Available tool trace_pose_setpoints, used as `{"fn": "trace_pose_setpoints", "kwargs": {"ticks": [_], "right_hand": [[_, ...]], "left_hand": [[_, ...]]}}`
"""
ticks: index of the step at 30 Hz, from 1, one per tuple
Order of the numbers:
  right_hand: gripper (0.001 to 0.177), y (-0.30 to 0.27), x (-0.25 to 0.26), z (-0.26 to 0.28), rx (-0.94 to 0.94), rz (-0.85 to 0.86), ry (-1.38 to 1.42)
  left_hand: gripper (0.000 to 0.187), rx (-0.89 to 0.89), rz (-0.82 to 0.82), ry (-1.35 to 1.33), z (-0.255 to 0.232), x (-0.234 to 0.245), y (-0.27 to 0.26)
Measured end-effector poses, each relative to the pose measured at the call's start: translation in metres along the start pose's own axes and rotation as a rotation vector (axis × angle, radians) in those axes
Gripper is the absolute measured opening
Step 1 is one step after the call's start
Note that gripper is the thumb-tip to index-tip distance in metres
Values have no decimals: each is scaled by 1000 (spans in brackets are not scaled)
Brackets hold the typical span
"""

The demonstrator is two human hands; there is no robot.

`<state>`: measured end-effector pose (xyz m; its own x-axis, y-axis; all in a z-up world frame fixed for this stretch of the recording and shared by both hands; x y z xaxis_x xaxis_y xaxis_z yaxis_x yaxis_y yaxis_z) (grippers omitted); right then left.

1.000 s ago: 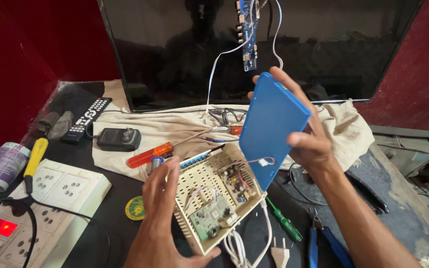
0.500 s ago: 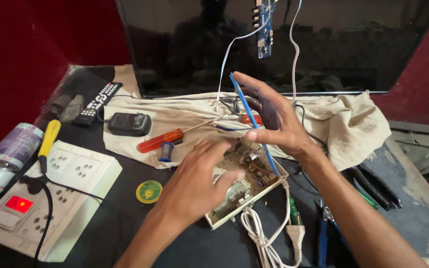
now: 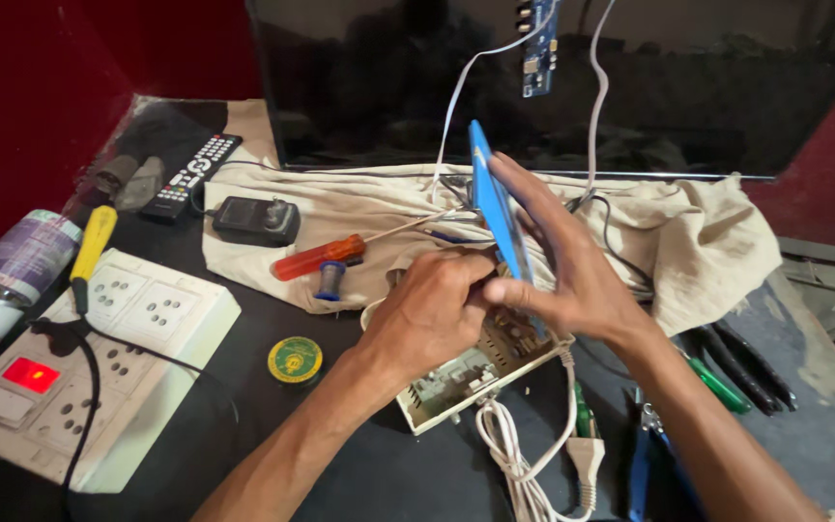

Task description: The person uses a screwdriver to remove screws from the back cover of a blue and white electronic device. They then detach the cover to expose the internal components and wiring.

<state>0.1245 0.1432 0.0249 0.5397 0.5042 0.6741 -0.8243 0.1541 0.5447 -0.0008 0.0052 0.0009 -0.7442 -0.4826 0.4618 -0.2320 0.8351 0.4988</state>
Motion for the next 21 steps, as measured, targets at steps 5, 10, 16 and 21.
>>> {"fn": "trace_pose_setpoints", "kwargs": {"ticks": [5,10,16,21], "right_hand": [[90,-22,4,6,-45,94,-329],[82,-28,-1,5,-25,115,-350],[87,-35,-13,0,-38,60,-303],[81,-38,-18,-2,-98,-10,-253]], "left_hand": [[10,-5,59,6,11,-2,2],[7,-170,39,1,20,-10,0],[12,-223,56,-28,31,-12,5],[11,-166,-66,-78,17,-14,6]]}}
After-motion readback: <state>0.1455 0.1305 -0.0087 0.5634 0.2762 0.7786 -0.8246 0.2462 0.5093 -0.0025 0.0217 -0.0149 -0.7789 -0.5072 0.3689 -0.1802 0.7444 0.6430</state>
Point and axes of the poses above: each hand's wrist, its own y-axis towards the middle knuckle, its own x-axis out of the back of the hand, z = x × y, the point moved 1 cm from there along y, towards the middle knuckle, and after that the axes turned 9 degrees about -y, right-handed, at the moved point
